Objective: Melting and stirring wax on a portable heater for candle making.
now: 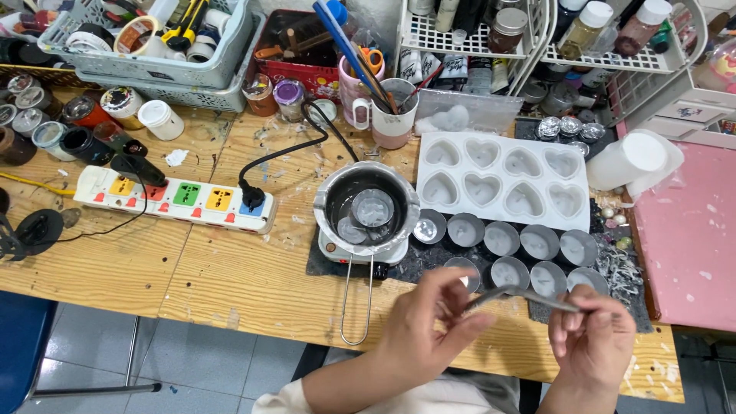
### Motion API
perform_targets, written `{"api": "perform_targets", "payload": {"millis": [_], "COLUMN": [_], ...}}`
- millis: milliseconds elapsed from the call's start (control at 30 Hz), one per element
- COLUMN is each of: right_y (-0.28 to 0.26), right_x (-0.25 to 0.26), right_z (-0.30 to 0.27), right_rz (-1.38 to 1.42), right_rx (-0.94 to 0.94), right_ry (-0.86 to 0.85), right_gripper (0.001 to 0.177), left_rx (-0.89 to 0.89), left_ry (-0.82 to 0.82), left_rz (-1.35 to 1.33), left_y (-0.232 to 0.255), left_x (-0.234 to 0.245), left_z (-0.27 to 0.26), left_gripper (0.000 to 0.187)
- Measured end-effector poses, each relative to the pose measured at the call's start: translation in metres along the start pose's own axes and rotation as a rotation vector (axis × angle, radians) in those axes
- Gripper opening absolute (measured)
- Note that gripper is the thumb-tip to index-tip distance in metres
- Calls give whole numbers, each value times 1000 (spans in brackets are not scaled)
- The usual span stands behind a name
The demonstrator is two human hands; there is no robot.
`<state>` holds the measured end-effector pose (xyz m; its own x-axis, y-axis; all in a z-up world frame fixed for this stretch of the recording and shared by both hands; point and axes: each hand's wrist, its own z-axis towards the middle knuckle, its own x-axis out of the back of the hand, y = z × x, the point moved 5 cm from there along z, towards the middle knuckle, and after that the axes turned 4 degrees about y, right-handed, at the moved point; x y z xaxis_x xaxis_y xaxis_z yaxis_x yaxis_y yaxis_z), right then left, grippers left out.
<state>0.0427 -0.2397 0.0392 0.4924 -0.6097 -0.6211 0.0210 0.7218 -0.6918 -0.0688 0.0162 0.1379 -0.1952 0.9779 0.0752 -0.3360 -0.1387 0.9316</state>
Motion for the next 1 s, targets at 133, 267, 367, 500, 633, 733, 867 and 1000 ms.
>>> {"api": "perform_targets", "payload": {"millis": [133, 267, 367, 500, 633, 733, 867, 1000], "right_y": [-11, -20, -10, 24, 39, 41, 32, 27], "right_x": [-66, -138, -194, -252, -266, -267, -267, -264], "right_z": [31, 71, 98, 115, 117, 121, 128, 136], "right_rz": [-83, -717, -1113, -1394, -1415, -1448, -1520, -1482], "right_rx": [131, 227, 351, 506, 558, 570, 601, 574], "right_ry": [75, -117, -460, -849, -982, -993, -937, -846], "right_gripper": [31, 31, 23, 28, 28, 25, 23, 23], "left_rx": [-8, 242, 467, 622, 631, 616, 610, 578], "left_ry": [141, 400, 396, 170, 79, 60, -3, -42], "left_rz": [223, 306, 463, 624, 549, 352, 34, -73], "left_y": [6, -13, -14, -21, -32, -46, -56, -54], "left_x": [63, 124, 142, 138, 129, 124, 114, 110], "left_z": [-20, -40, -35, -30, -29, -33, -36, -33], "left_gripper": [57, 33, 34, 37, 35, 33, 33, 34]}}
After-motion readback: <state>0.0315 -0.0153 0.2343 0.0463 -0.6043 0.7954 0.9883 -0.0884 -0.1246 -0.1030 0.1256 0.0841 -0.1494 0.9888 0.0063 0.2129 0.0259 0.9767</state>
